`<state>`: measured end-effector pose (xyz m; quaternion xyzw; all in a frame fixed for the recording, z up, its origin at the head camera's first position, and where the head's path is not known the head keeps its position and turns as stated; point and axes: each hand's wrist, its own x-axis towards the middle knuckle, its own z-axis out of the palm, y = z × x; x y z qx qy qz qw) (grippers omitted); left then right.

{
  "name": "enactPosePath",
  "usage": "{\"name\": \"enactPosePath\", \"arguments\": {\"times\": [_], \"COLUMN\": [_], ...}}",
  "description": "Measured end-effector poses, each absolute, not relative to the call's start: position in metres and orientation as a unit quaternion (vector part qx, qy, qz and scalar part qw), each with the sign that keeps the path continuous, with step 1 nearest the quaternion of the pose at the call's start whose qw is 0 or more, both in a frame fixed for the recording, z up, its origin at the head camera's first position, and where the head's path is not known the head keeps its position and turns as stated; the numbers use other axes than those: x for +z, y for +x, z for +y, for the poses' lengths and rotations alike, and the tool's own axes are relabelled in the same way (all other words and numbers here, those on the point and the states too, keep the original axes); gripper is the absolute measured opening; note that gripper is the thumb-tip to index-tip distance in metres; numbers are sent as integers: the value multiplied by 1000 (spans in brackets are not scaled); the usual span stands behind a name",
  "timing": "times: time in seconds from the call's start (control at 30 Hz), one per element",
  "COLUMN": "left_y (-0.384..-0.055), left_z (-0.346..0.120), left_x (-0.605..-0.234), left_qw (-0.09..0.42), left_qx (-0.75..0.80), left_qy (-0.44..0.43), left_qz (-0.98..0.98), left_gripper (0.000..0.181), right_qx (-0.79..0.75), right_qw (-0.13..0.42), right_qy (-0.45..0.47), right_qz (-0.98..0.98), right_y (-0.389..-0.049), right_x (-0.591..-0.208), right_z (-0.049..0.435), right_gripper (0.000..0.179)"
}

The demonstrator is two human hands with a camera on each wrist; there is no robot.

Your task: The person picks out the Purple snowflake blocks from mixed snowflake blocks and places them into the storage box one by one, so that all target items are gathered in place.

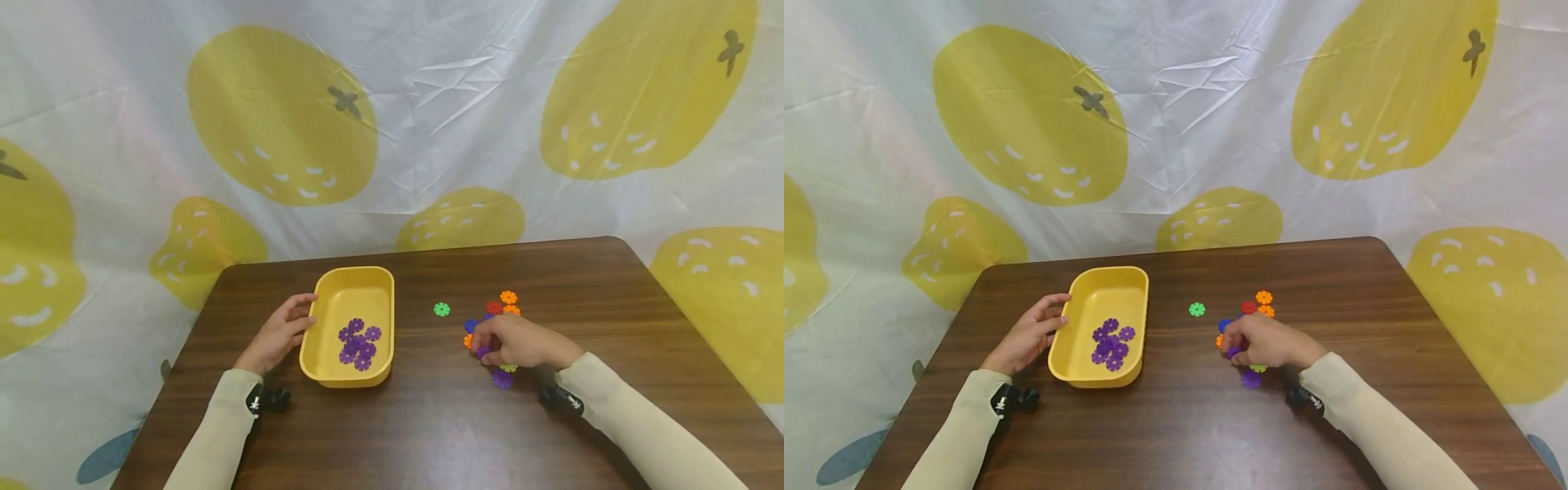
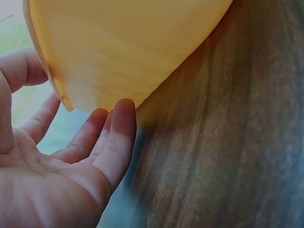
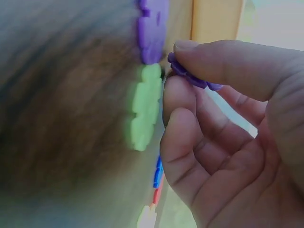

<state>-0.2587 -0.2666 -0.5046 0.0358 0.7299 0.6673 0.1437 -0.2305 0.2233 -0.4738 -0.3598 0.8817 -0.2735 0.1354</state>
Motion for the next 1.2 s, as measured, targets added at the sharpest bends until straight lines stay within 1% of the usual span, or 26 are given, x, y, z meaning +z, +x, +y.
{"name": "enactPosePath", "arguments": {"times": [0.1,0.4,0.77,1.2], "left_y": [-259,-260,-259,-259], "left_z": [-267,-269,-268,-268], "left_x": [-505,-506,-503,-504], "left_qw": [142,141,140,137], "left_qx": [666,667,673,667], "left_qy": [35,44,45,50], "left_qz": [731,730,725,731], "left_gripper": [54,54,53,55], "right_qx": [-271,-269,-298,-323], "right_qw": [129,68,47,16], "right_qy": [-363,-376,-392,-373], "right_qz": [882,884,869,869], "right_y": [-233,-243,-246,-253], "right_x": [-473,-467,-457,-447], "right_z": [220,204,186,161], "right_gripper": [15,12,11,11]}}
